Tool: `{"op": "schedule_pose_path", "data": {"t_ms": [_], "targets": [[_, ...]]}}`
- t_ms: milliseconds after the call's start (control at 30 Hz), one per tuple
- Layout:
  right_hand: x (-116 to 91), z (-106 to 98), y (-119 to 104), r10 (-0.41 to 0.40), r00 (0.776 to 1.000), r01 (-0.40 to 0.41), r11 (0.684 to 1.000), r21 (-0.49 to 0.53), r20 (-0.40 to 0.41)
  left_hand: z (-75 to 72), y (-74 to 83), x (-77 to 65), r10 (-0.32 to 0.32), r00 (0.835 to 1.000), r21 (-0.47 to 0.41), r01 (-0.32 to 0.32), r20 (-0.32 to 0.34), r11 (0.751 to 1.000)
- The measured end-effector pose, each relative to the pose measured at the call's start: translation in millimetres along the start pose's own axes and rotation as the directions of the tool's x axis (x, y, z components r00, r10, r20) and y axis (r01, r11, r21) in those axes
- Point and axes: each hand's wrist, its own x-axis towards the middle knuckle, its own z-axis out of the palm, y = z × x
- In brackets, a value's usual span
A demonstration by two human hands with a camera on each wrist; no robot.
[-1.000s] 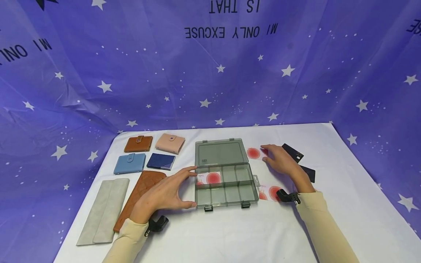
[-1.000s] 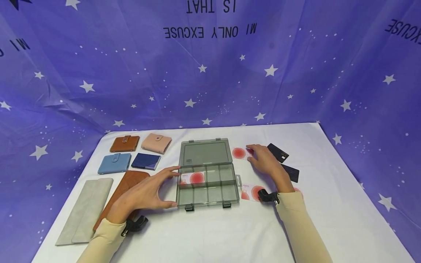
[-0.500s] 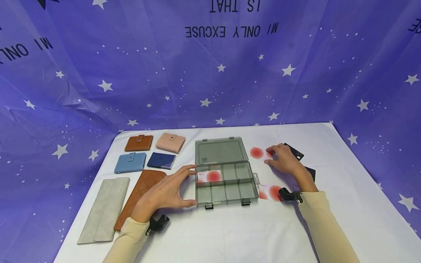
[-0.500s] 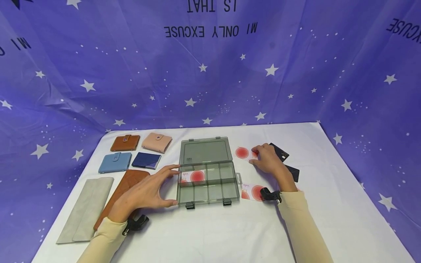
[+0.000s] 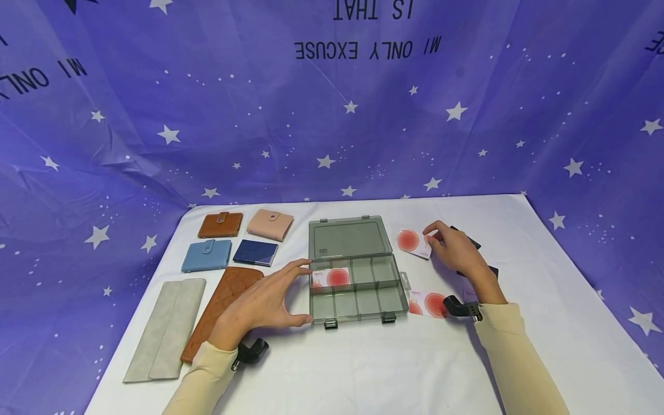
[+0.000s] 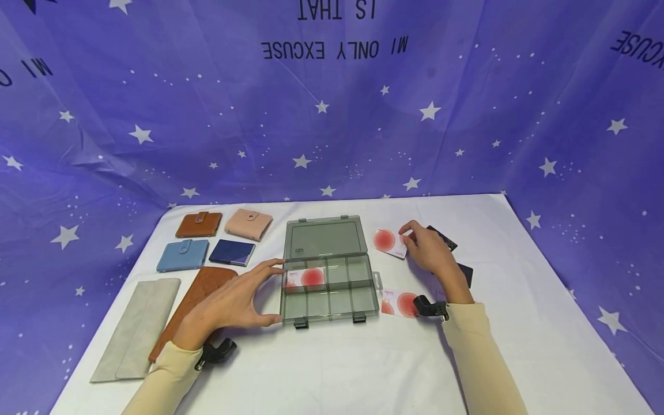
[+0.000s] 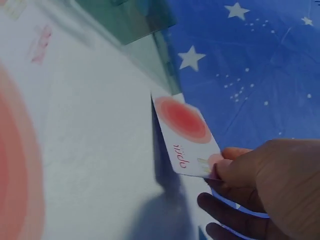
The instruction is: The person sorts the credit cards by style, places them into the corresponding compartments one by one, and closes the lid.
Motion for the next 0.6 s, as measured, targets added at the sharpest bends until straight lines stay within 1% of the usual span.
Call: {"op": "schedule_pose_path", "data": {"t_ms": [67,167,300,400,467,533,600], "targets": [[0.8,-2.1,-3.3,-0.011,0.999,0.012,1.000,0.015,-0.046,0.4,-0.4,0.2,0.000,1.000,0.004,0.000,0.000,1.000],[2.0,-5.2,-13.8,-0.030,0.993,0.037,0.997,0.065,-0.115,0.8,-1.0,0.3,-0.003,1.000,0.014,0.003,-0.004,1.000],[1.7,-7.7,-37.9,-0.058,0.985,0.081,0.987,0.139,-0.165,1.1,-1.2,0.5,-0.007,1.000,0.016,0.008,-0.004,1.000],[-0.2,-4.3,-59.4,-0.095,0.980,0.125,0.977,0.170,-0.177,0.5,-0.6,0.5,-0.014,1.000,0.008,0.014,0.000,1.000],[-1.9,1.3,-74.8,-0.131,0.977,0.162,0.969,0.186,-0.170,0.0,-0.2,0.4,-0.019,1.000,0.003,0.019,0.003,1.000],[-3.8,9.9,-89.0,-0.172,0.973,0.200,0.960,0.198,-0.151,-0.2,-0.1,0.3,-0.024,1.000,-0.003,0.024,0.006,1.000],[-6.2,20.5,-102.5,-0.211,0.971,0.230,0.951,0.208,-0.112,0.0,-0.2,0.2,-0.026,1.000,-0.008,0.026,0.009,1.000]]}}
